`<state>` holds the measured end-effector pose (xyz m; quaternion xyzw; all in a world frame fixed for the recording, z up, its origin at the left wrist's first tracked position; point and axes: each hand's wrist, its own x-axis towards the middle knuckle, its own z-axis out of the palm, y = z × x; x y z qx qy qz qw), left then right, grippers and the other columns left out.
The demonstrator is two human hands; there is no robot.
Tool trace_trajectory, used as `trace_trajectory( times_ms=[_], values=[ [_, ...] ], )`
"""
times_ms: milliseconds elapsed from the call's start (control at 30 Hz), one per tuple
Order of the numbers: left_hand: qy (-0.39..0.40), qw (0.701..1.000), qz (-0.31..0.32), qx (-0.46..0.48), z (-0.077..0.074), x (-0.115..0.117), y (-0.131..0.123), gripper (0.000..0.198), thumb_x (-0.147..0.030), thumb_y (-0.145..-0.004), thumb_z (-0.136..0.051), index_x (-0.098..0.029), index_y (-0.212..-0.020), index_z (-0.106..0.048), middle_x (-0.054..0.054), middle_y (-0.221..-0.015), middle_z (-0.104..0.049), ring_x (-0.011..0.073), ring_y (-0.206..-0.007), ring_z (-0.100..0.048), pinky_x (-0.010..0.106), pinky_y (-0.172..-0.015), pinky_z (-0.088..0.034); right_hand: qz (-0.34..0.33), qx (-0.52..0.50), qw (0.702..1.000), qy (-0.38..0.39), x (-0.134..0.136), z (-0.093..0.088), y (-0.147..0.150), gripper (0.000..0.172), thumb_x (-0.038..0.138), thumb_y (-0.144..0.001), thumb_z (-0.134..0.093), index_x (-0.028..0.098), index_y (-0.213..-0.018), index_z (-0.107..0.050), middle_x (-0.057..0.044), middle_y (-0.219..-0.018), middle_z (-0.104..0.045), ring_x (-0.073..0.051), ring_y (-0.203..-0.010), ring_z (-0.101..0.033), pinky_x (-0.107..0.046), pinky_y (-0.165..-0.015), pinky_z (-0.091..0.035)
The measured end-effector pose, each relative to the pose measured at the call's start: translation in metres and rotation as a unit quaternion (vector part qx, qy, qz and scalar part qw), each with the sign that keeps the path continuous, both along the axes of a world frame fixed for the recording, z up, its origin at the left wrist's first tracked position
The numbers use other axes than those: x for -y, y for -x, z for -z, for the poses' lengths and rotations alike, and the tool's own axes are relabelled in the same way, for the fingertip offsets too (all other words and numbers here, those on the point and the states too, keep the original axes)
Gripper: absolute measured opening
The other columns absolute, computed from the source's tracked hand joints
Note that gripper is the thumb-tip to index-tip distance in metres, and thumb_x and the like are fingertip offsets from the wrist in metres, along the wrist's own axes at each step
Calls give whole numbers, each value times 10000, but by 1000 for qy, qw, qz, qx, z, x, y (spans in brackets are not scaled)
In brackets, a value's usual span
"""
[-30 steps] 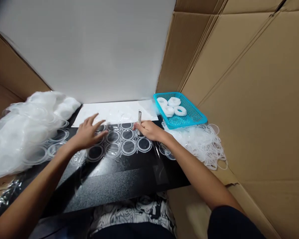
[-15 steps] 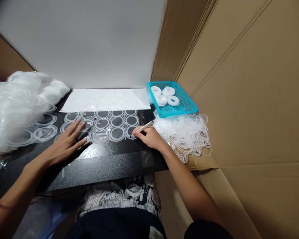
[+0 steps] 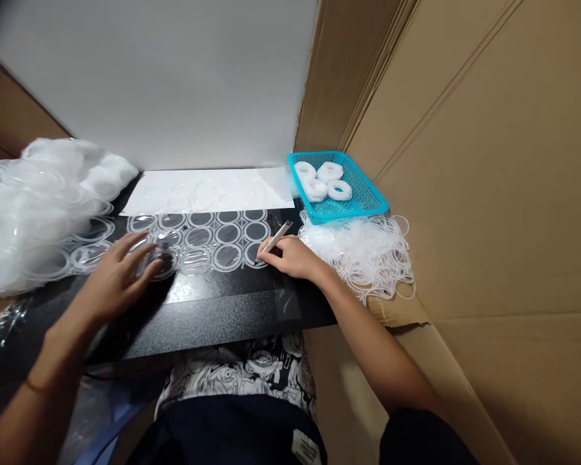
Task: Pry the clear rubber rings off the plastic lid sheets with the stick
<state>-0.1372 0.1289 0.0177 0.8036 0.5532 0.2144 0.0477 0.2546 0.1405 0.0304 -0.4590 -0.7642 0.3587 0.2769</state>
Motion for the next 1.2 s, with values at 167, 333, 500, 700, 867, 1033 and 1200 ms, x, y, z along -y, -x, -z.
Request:
trace_trajectory(
  times_ms=[167,333,500,700,867,1033,1200],
  values=[
    [62,982,136,114,-5,48,-131,343,-386,-1048,-481,-271,-1339,-622,94,-1426,-625,275,-1340,-578,455,-1143,-478,2,-9,1000,-18,0,10,-3,148,348,-951,-662,217,-917,-723,-25,-923,-762,-192,-850,-707,-318,-809,-529],
    [37,990,126,58,16,62,-185,405,-321,-1044,-498,-209,-1426,-575,132,-1500,-595,319,-1416,-518,526,-1177,-417,9,-24,999,-28,2,16,-5,159,346,-969,-636,219,-906,-709,-26,-954,-752,-193,-895,-704,-328,-868,-531],
    [18,990,135,23,24,61,-181,425,-310,-1051,-484,-180,-1447,-566,126,-1504,-608,324,-1433,-505,525,-1184,-393,-10,1,998,-68,7,15,-4,156,333,-1002,-616,228,-965,-726,-34,-988,-769,-196,-930,-715,-340,-908,-543],
    [11,993,122,-1,23,63,-185,455,-312,-1049,-474,-163,-1474,-535,135,-1514,-597,346,-1427,-505,548,-1173,-391,-115,86,963,-229,14,29,-8,300,236,-1070,-477,226,-1250,-716,-94,-1279,-754,-226,-1161,-687,-406,-1017,-538],
    [16,992,127,12,23,60,-186,440,-324,-1043,-487,-224,-1468,-542,139,-1482,-617,350,-1401,-524,575,-1136,-418,-50,260,914,-307,-1,17,3,350,185,-1066,-453,200,-1316,-698,-120,-1403,-697,-289,-1165,-663,-444,-912,-511],
    [6,991,132,18,25,60,-184,448,-333,-1048,-472,-239,-1483,-529,142,-1481,-612,360,-1398,-521,581,-1118,-438,113,275,916,-269,-39,-25,17,375,146,-1033,-458,163,-1327,-690,-104,-1393,-705,-313,-1206,-628,-461,-1009,-440],
    [14,989,146,30,24,62,-179,412,-334,-1051,-479,-227,-1443,-550,121,-1483,-606,355,-1406,-505,561,-1132,-434,238,108,935,-238,-29,-45,-3,356,285,-1066,-447,210,-1202,-766,-56,-1277,-767,-268,-1211,-681,-415,-1078,-482]
  ],
)
